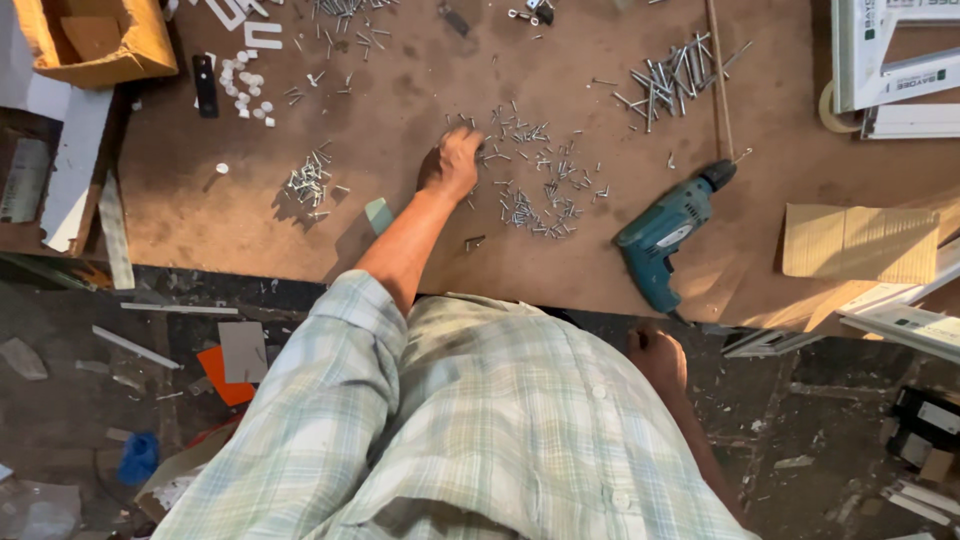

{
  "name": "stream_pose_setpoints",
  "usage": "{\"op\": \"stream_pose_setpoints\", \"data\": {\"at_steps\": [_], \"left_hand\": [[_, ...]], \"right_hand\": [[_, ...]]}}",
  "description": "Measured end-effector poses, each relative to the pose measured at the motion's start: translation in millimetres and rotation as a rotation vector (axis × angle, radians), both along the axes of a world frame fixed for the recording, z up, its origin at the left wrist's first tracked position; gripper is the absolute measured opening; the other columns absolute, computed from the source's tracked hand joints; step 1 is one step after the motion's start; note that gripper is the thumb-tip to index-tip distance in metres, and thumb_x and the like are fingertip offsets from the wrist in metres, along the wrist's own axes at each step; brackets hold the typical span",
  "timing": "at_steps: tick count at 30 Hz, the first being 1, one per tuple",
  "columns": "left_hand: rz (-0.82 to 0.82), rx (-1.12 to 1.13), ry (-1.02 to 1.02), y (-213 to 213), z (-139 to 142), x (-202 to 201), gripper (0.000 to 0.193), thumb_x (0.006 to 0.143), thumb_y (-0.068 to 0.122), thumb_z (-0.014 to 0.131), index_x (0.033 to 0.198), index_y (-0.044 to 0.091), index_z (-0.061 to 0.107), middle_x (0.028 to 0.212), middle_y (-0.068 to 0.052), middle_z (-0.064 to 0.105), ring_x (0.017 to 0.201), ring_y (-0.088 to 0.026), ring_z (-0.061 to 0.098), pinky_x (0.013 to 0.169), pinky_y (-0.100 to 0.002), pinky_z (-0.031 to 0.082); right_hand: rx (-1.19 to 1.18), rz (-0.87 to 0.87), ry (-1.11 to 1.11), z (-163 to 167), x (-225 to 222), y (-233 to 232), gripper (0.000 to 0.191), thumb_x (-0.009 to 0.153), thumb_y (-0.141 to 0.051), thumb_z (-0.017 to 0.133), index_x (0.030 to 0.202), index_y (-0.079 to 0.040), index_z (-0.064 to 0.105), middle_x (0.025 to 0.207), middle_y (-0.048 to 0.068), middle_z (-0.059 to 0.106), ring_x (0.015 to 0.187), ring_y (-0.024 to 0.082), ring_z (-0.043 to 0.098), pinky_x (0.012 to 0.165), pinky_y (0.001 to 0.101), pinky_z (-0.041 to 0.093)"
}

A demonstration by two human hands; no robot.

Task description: The person stands at a workbench and picks screws one at a time from a scattered pile, moving and grouping them on the bench surface. They occasionally reach toward a cordless drill resting on the bench while continuing to handle the screws by hand.

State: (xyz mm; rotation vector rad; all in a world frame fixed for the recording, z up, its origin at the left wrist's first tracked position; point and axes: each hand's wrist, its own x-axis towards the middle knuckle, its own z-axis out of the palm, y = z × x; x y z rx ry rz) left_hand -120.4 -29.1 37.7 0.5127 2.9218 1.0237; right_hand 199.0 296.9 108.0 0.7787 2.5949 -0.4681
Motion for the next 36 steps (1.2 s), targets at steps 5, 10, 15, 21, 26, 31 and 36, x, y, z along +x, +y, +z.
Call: {"op": "stream_pose_setpoints", "data": {"at_steps": [5, 10, 15, 21, 26, 31, 36], "left_hand": [[0.124, 0.19, 0.092, -6, 21, 41, 0.024, 0.082, 0.002, 0.069, 0.105, 0.008, 0.067, 0.116, -0.013, 0.061, 0.107, -0.038, 0.06, 0.089, -0.047, 0.053], [0.034, 0.346, 0.022, -15, 54, 109, 0.02, 0.084, 0.001, 0.07, 0.103, 0.007, 0.067, 0.116, -0.012, 0.062, 0.107, -0.037, 0.063, 0.091, -0.045, 0.053], [0.037, 0.339, -0.407, -20, 61, 167, 0.011, 0.091, 0.008, 0.066, 0.102, 0.007, 0.069, 0.101, -0.011, 0.068, 0.09, -0.032, 0.07, 0.079, -0.04, 0.056], [-0.064, 0.261, -0.491, -23, 45, 181, 0.014, 0.093, 0.015, 0.067, 0.103, 0.006, 0.072, 0.1, -0.013, 0.072, 0.092, -0.033, 0.069, 0.081, -0.042, 0.055], [-0.014, 0.251, -0.524, -23, 44, 188, 0.015, 0.092, 0.015, 0.067, 0.103, 0.006, 0.071, 0.101, -0.013, 0.072, 0.092, -0.034, 0.069, 0.081, -0.042, 0.055], [0.006, 0.255, -0.515, -27, 46, 190, 0.015, 0.092, 0.015, 0.067, 0.104, 0.006, 0.071, 0.101, -0.014, 0.072, 0.094, -0.035, 0.069, 0.081, -0.042, 0.055], [0.032, 0.236, -0.533, -36, 50, 188, 0.014, 0.094, 0.017, 0.066, 0.103, 0.008, 0.071, 0.102, -0.013, 0.073, 0.095, -0.035, 0.069, 0.082, -0.042, 0.054]], "right_hand": [[-0.044, 0.026, 0.117, 10, -21, -1, 0.028, 0.09, -0.027, 0.067, 0.107, -0.008, 0.075, 0.103, 0.022, 0.072, 0.094, 0.042, 0.068, 0.08, 0.0514, 0.055], [-0.181, 0.088, 0.113, 29, -52, -14, 0.022, 0.094, -0.024, 0.061, 0.102, -0.009, 0.074, 0.103, 0.018, 0.073, 0.093, 0.039, 0.069, 0.083, 0.0496, 0.053], [-0.314, 0.164, 0.269, 27, -77, -29, 0.016, 0.091, -0.016, 0.063, 0.1, -0.005, 0.071, 0.101, 0.02, 0.069, 0.094, 0.04, 0.067, 0.083, 0.0473, 0.054], [-0.314, 0.368, 0.397, -2, -110, -37, 0.015, 0.089, -0.013, 0.065, 0.099, -0.005, 0.071, 0.098, 0.018, 0.068, 0.092, 0.041, 0.065, 0.08, 0.0497, 0.053], [-0.22, 0.277, 0.38, -22, -158, -42, 0.012, 0.098, -0.016, 0.065, 0.099, -0.008, 0.072, 0.1, 0.017, 0.068, 0.096, 0.04, 0.066, 0.085, 0.0497, 0.054], [-0.198, 0.266, 0.401, -29, -189, -48, 0.016, 0.089, -0.017, 0.069, 0.103, -0.008, 0.071, 0.106, 0.017, 0.067, 0.095, 0.041, 0.066, 0.082, 0.0509, 0.053], [-0.191, 0.347, 0.403, -28, -192, -53, 0.018, 0.087, -0.015, 0.07, 0.104, -0.011, 0.07, 0.11, 0.013, 0.067, 0.101, 0.038, 0.067, 0.088, 0.0477, 0.054]]}}
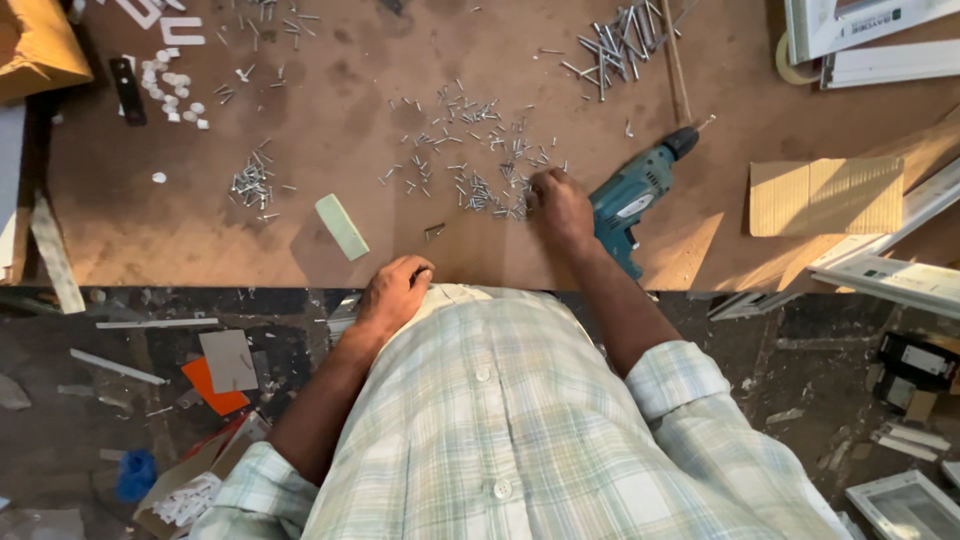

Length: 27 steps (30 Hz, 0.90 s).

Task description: The person stands at a workbench and picks screws one at a time from a scattered pile, moving and grouping them on the bench surface. They occasionally reach toward a cordless drill resting on the bench while continuing to handle the screws by hand.

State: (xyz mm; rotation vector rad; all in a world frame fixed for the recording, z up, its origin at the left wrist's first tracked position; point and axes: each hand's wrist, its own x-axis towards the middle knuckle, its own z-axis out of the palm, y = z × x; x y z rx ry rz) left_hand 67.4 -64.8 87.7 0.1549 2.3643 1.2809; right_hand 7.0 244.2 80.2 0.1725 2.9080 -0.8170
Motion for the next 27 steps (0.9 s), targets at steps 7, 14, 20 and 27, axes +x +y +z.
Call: {"op": "stream_pose_setpoints", "data": {"at_steps": [7, 14, 20, 27], "left_hand": [[-0.006, -0.014, 0.03, -5, 6, -3, 0.017, 0.093, 0.018, 0.066, 0.106, 0.007, 0.071, 0.103, -0.015, 0.072, 0.095, -0.037, 0.068, 0.082, -0.044, 0.054], [0.001, 0.031, 0.096, -8, 9, -5, 0.016, 0.095, 0.018, 0.065, 0.105, 0.008, 0.071, 0.1, -0.013, 0.072, 0.093, -0.034, 0.07, 0.08, -0.043, 0.055], [-0.003, -0.054, 0.036, -9, 20, -4, 0.015, 0.094, 0.02, 0.065, 0.103, 0.009, 0.071, 0.1, -0.011, 0.072, 0.089, -0.034, 0.069, 0.078, -0.043, 0.055], [0.041, -0.063, 0.056, -21, 14, 2, 0.015, 0.093, 0.02, 0.065, 0.102, 0.009, 0.071, 0.097, -0.01, 0.071, 0.09, -0.033, 0.068, 0.079, -0.042, 0.054]], "right_hand": [[-0.113, 0.078, 0.084, -17, -2, 2, 0.009, 0.085, -0.011, 0.069, 0.093, -0.006, 0.067, 0.103, 0.017, 0.065, 0.092, 0.036, 0.066, 0.082, 0.044, 0.056], [-1.314, -0.395, -0.318, -19, -34, 3, 0.014, 0.08, -0.009, 0.055, 0.088, -0.004, 0.065, 0.081, 0.01, 0.067, 0.066, 0.017, 0.059, 0.062, 0.0318, 0.05], [-0.24, 0.251, -0.048, 0, -49, -8, 0.018, 0.087, -0.012, 0.067, 0.103, -0.005, 0.073, 0.101, 0.016, 0.072, 0.092, 0.032, 0.07, 0.084, 0.0421, 0.056], [-0.041, 0.443, 0.115, 0, -49, -12, 0.027, 0.086, -0.01, 0.068, 0.112, -0.008, 0.073, 0.104, 0.018, 0.07, 0.099, 0.039, 0.066, 0.088, 0.0474, 0.053]]}}
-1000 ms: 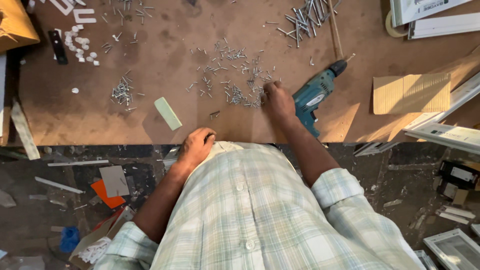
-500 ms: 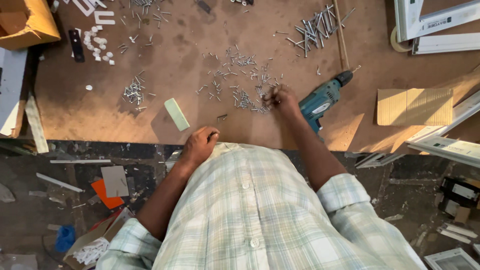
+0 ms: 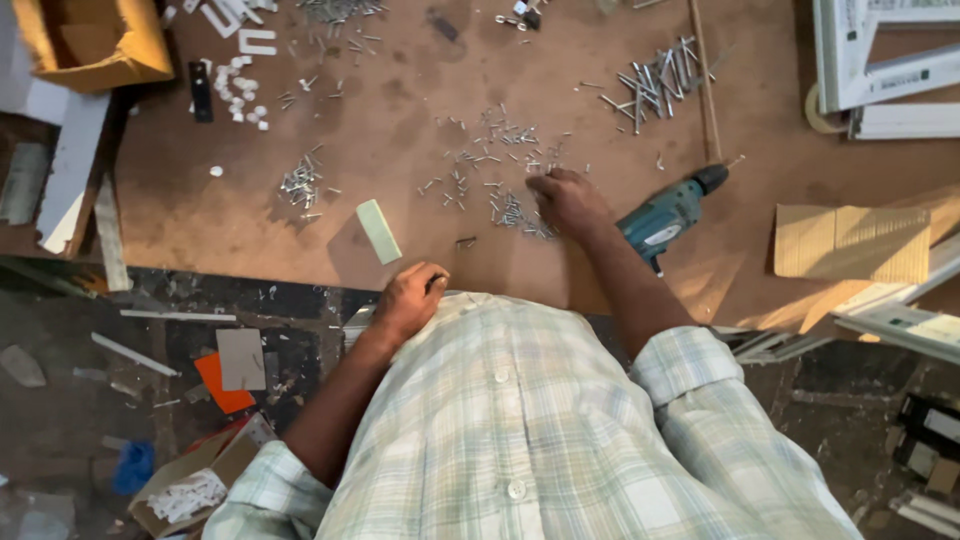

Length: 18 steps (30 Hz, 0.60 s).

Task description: The person stands at a workbench and picks screws one at a time from a scattered pile, moving and grouping them on the bench surface. They occasionally reach toward a cordless drill resting on the bench while continuing to handle the screws by hand.

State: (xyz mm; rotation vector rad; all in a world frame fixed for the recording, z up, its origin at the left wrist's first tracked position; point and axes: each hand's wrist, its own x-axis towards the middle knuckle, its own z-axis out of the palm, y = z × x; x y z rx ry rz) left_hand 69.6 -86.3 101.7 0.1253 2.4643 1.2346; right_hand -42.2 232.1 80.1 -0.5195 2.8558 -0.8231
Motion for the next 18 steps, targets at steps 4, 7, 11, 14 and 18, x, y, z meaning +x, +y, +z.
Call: {"op": "stream_pose_setpoints", "data": {"at_steps": [4, 7, 11, 14, 18], "left_hand": [[0.013, 0.084, 0.023, -3, -7, 0, 0.015, 0.093, 0.019, 0.065, 0.101, 0.009, 0.071, 0.098, -0.01, 0.073, 0.091, -0.03, 0.07, 0.079, -0.04, 0.055], [0.044, 0.077, 0.009, -3, -9, -3, 0.014, 0.092, 0.019, 0.064, 0.1, 0.008, 0.071, 0.098, -0.01, 0.073, 0.091, -0.03, 0.069, 0.079, -0.04, 0.055], [0.028, 0.082, 0.009, -3, -9, -7, 0.014, 0.093, 0.018, 0.064, 0.1, 0.008, 0.071, 0.099, -0.01, 0.073, 0.093, -0.031, 0.07, 0.081, -0.04, 0.055], [0.021, 0.077, -0.01, -3, -10, -7, 0.015, 0.093, 0.018, 0.064, 0.1, 0.008, 0.072, 0.101, -0.01, 0.073, 0.094, -0.031, 0.07, 0.082, -0.041, 0.055], [0.012, 0.07, -0.043, -3, -21, -4, 0.017, 0.093, 0.02, 0.065, 0.102, 0.008, 0.072, 0.101, -0.011, 0.074, 0.094, -0.03, 0.07, 0.081, -0.04, 0.055]], "right_hand": [[0.036, 0.012, 0.051, -12, 4, -5, 0.021, 0.088, -0.012, 0.065, 0.107, -0.012, 0.073, 0.105, 0.013, 0.072, 0.1, 0.035, 0.069, 0.088, 0.0449, 0.055], [0.044, 0.008, 0.077, -18, 5, -6, 0.021, 0.089, -0.011, 0.063, 0.108, -0.011, 0.072, 0.107, 0.013, 0.072, 0.099, 0.035, 0.069, 0.085, 0.0451, 0.055], [0.077, 0.049, 0.067, -21, 2, 0, 0.016, 0.093, -0.017, 0.067, 0.105, -0.008, 0.071, 0.101, 0.012, 0.071, 0.095, 0.036, 0.067, 0.085, 0.0469, 0.055], [0.188, 0.107, 0.033, -21, 1, 5, 0.013, 0.094, -0.021, 0.067, 0.098, -0.009, 0.07, 0.1, 0.012, 0.071, 0.094, 0.034, 0.068, 0.084, 0.0469, 0.055], [0.1, 0.049, 0.047, -18, 1, 5, 0.014, 0.095, -0.02, 0.068, 0.098, -0.007, 0.071, 0.099, 0.012, 0.071, 0.094, 0.033, 0.068, 0.084, 0.0454, 0.055]]}}
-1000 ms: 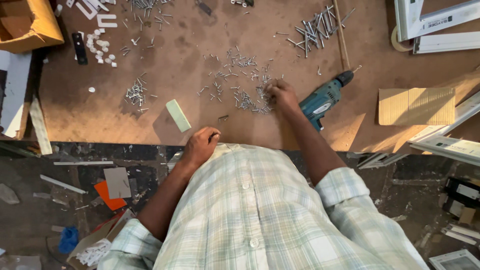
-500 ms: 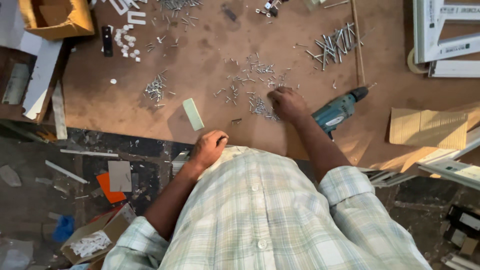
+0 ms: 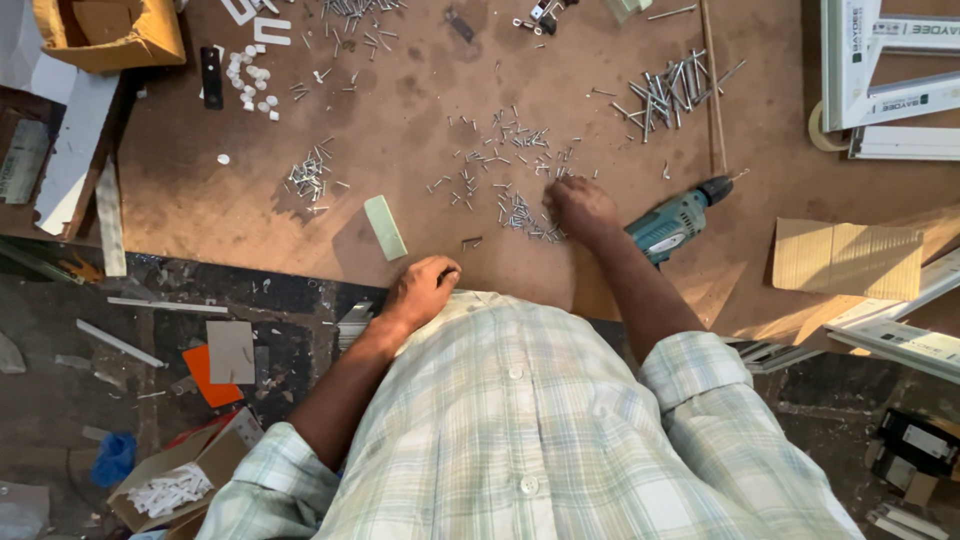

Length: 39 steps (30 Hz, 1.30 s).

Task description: The person stands at a workbench and picks screws one at a time from a scattered pile, moving and grouping them on the bench surface. They occasionally reach toward a cordless drill resting on the bench while continuing to handle the screws by hand.

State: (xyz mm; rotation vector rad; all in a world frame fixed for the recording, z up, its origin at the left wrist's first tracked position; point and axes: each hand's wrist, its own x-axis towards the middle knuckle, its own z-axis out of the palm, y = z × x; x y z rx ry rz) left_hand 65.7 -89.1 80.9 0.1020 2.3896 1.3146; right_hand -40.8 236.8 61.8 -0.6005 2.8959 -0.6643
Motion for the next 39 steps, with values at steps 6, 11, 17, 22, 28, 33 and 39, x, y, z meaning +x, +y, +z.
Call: {"op": "stream_pose_setpoints", "data": {"at_steps": [6, 11, 17, 22, 28, 33, 39], "left_hand": [[0.221, 0.431, -0.446, 15, -44, -18, 0.023, 0.102, 0.02, 0.058, 0.117, 0.008, 0.07, 0.103, -0.008, 0.075, 0.093, -0.017, 0.072, 0.078, -0.032, 0.056], [0.382, 0.823, -0.67, 44, -61, -52, 0.029, 0.102, 0.015, 0.053, 0.128, 0.009, 0.065, 0.118, -0.001, 0.072, 0.108, -0.013, 0.068, 0.088, -0.029, 0.055], [0.384, 0.956, -0.728, 61, -46, -61, 0.024, 0.103, 0.013, 0.057, 0.124, 0.005, 0.067, 0.111, -0.004, 0.071, 0.101, -0.014, 0.068, 0.088, -0.031, 0.056], [0.363, 0.876, -0.727, 58, -55, -50, 0.019, 0.103, 0.011, 0.057, 0.113, 0.002, 0.07, 0.104, -0.006, 0.074, 0.091, -0.015, 0.071, 0.082, -0.03, 0.059], [0.425, 0.724, -0.722, 36, -64, -31, 0.019, 0.103, 0.011, 0.053, 0.111, 0.004, 0.069, 0.099, -0.006, 0.074, 0.085, -0.014, 0.07, 0.075, -0.029, 0.058], [0.457, 0.696, -0.706, 31, -63, -24, 0.018, 0.103, 0.011, 0.054, 0.11, 0.003, 0.069, 0.098, -0.007, 0.073, 0.084, -0.014, 0.069, 0.072, -0.028, 0.055], [0.494, 0.694, -0.662, 14, -66, -14, 0.02, 0.103, 0.01, 0.053, 0.108, 0.001, 0.07, 0.099, -0.008, 0.073, 0.084, -0.014, 0.069, 0.072, -0.029, 0.056]], "right_hand": [[-0.516, -0.639, -0.54, 1, 5, -25, 0.022, 0.099, -0.024, 0.065, 0.097, -0.004, 0.072, 0.074, 0.002, 0.067, 0.065, 0.011, 0.059, 0.059, 0.0311, 0.048], [-0.783, -0.525, -0.694, -1, 25, -53, 0.026, 0.099, -0.025, 0.071, 0.093, 0.0, 0.073, 0.073, -0.004, 0.062, 0.063, 0.006, 0.051, 0.056, 0.0269, 0.043], [-0.397, -0.418, -0.579, 1, 40, -71, 0.033, 0.092, -0.03, 0.079, 0.083, 0.002, 0.074, 0.063, 0.008, 0.058, 0.06, 0.008, 0.046, 0.052, 0.0327, 0.04], [-0.12, -0.24, -0.484, 4, 38, -47, 0.028, 0.085, -0.032, 0.075, 0.09, -0.005, 0.077, 0.073, 0.016, 0.069, 0.064, 0.025, 0.066, 0.061, 0.0403, 0.052], [0.217, -0.162, -0.442, 12, 22, -23, 0.028, 0.084, -0.038, 0.071, 0.093, -0.013, 0.079, 0.084, 0.018, 0.072, 0.077, 0.038, 0.07, 0.072, 0.0482, 0.056], [-0.019, -0.324, -0.361, 7, -11, -50, 0.026, 0.085, -0.037, 0.073, 0.096, -0.014, 0.078, 0.087, 0.015, 0.074, 0.08, 0.035, 0.072, 0.074, 0.0457, 0.056], [-0.241, -0.451, -0.532, 7, -30, -60, 0.021, 0.081, -0.026, 0.078, 0.085, -0.005, 0.077, 0.074, 0.007, 0.068, 0.064, 0.02, 0.065, 0.061, 0.0367, 0.051]]}}
